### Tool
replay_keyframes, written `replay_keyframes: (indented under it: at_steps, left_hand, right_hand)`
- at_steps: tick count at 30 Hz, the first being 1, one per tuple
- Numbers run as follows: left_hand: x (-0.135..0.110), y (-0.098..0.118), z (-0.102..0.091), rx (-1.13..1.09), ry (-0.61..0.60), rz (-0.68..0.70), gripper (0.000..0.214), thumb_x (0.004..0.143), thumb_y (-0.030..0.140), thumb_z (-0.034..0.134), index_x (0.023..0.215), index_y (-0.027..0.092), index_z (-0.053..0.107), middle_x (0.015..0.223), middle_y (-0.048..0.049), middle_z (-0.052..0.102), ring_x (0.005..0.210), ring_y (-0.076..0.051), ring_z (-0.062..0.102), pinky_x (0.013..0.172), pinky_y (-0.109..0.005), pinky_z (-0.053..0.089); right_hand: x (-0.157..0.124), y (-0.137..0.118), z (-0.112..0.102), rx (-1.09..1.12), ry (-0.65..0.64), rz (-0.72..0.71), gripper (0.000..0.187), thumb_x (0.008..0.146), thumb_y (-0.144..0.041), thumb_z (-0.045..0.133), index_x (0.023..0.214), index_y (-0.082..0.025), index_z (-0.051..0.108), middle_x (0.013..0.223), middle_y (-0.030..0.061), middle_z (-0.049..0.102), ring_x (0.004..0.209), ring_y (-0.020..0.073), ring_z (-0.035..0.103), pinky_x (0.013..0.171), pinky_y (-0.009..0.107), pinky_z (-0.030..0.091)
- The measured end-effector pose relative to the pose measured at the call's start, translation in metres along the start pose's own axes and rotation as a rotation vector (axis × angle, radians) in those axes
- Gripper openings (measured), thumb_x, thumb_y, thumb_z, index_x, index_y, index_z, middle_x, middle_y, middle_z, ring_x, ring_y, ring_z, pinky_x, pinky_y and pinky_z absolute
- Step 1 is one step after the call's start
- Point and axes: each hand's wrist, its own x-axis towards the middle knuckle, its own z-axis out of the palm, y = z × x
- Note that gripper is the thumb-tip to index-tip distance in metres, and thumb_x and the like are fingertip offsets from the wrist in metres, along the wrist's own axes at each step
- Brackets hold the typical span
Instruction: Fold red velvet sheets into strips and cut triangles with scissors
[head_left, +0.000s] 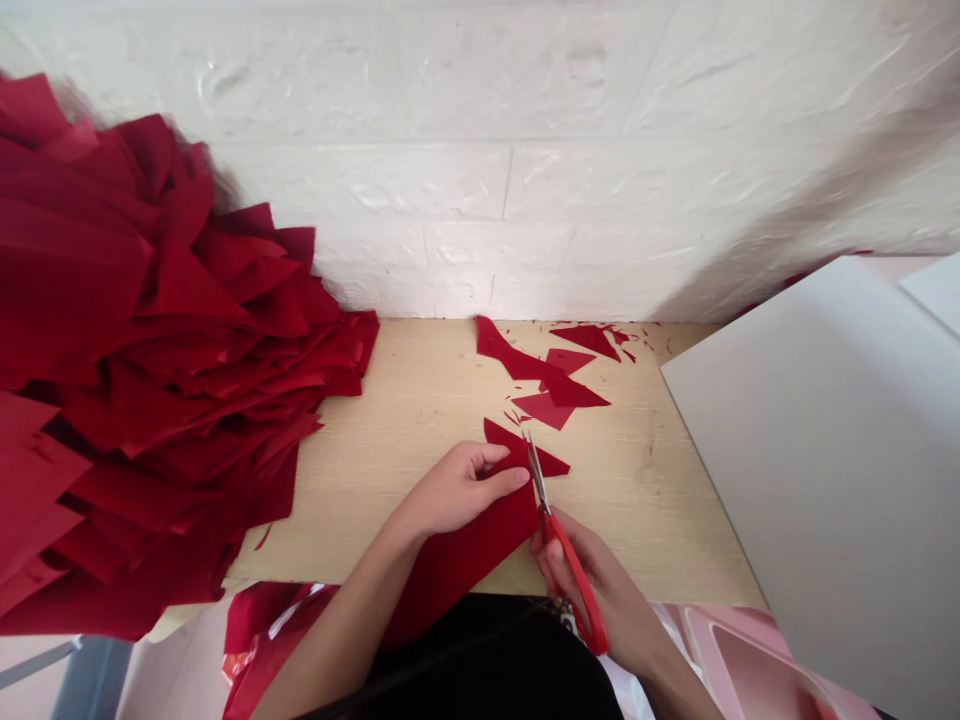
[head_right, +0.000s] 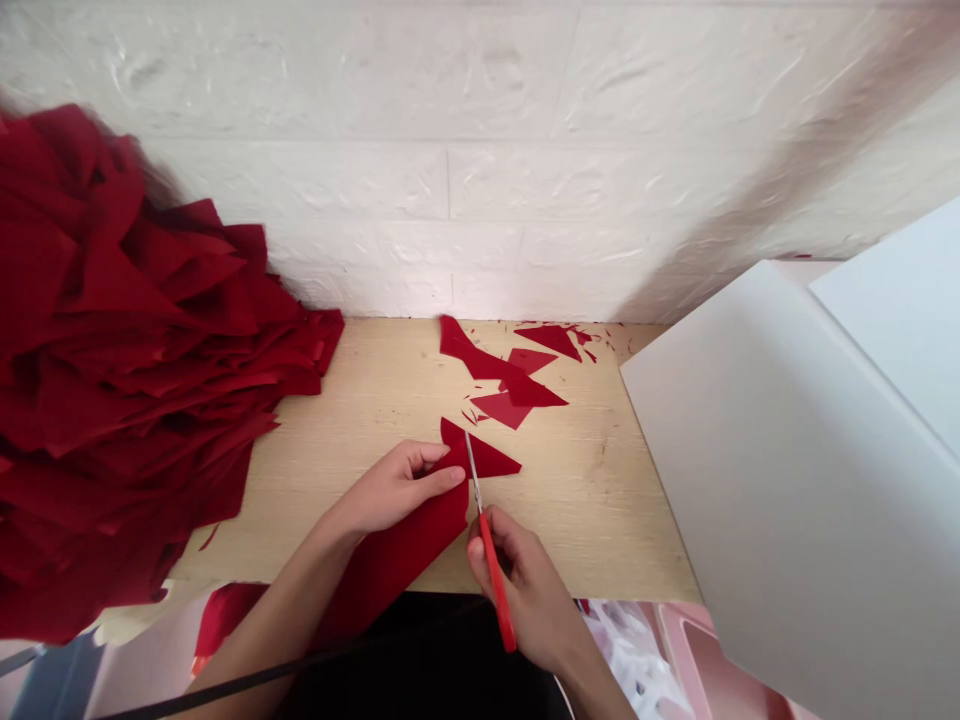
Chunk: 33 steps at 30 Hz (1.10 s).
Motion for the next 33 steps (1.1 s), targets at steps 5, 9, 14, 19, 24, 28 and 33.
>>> replay_keyframes:
  at_steps: [5,9,14,19,24,28,33]
  left_hand:
    - [0.0,-0.002,0.002,0.005,-0.003,-0.004,0.04,0.091,0.052,0.059,0.074,0.016,0.058,0.065,0.0027,0.051,0.058,-0.01,0.041,0.055,-0.024,0.034]
    - [-0.001,-0.003,0.001,0.023,0.013,-0.008,0.041,0.092,0.051,0.059,0.07,0.017,0.053,0.063,0.004,0.046,0.057,-0.009,0.037,0.053,-0.024,0.03]
    - [0.0,-0.006,0.0,0.04,0.028,-0.001,0.042,0.092,0.052,0.058,0.069,0.018,0.049,0.062,0.0052,0.041,0.057,-0.009,0.034,0.053,-0.024,0.027]
    - [-0.001,-0.005,0.001,0.037,-0.022,0.0,0.041,0.093,0.05,0.058,0.069,0.018,0.049,0.063,0.0052,0.041,0.058,-0.009,0.035,0.055,-0.025,0.028]
    - [-0.004,-0.002,0.003,0.048,-0.017,0.003,0.042,0.093,0.051,0.058,0.069,0.018,0.048,0.063,0.005,0.042,0.058,-0.009,0.035,0.055,-0.025,0.028]
    - [-0.004,0.001,0.005,0.043,0.029,0.006,0.041,0.092,0.052,0.058,0.071,0.017,0.052,0.066,0.0034,0.048,0.061,-0.01,0.042,0.057,-0.024,0.033]
    - [-0.004,0.012,-0.002,0.077,0.114,0.068,0.039,0.093,0.052,0.056,0.076,0.016,0.059,0.074,-0.0012,0.06,0.07,-0.014,0.053,0.064,-0.026,0.043]
  right_hand:
    - [0.002,0.006,0.003,0.068,-0.006,0.034,0.053,0.087,-0.07,0.06,0.076,-0.021,0.045,0.063,-0.0058,0.038,0.053,0.0083,0.038,0.05,0.022,0.034]
    - [0.003,0.011,0.004,0.124,0.001,0.091,0.056,0.081,-0.073,0.065,0.074,-0.021,0.045,0.057,-0.0078,0.036,0.047,0.0059,0.032,0.044,0.021,0.029]
    - [0.003,0.014,0.008,0.165,0.02,0.124,0.057,0.077,-0.075,0.068,0.074,-0.021,0.047,0.05,-0.0091,0.036,0.042,0.0058,0.032,0.042,0.021,0.028]
    - [0.006,0.018,0.01,0.157,0.061,0.141,0.061,0.076,-0.08,0.062,0.075,-0.021,0.047,0.047,-0.0083,0.04,0.038,0.007,0.036,0.041,0.022,0.03]
    - [0.005,0.016,0.005,0.142,0.102,0.118,0.059,0.081,-0.08,0.056,0.08,-0.021,0.048,0.05,-0.0075,0.043,0.042,0.009,0.041,0.044,0.023,0.035]
    - [0.0,0.008,-0.002,0.116,0.111,0.09,0.057,0.087,-0.079,0.049,0.078,-0.022,0.046,0.055,-0.0055,0.043,0.049,0.0105,0.043,0.049,0.024,0.038]
    - [0.002,-0.006,-0.023,-0.21,0.312,0.036,0.056,0.085,-0.077,0.051,0.078,-0.021,0.054,0.061,-0.001,0.052,0.057,0.0139,0.048,0.054,0.026,0.04]
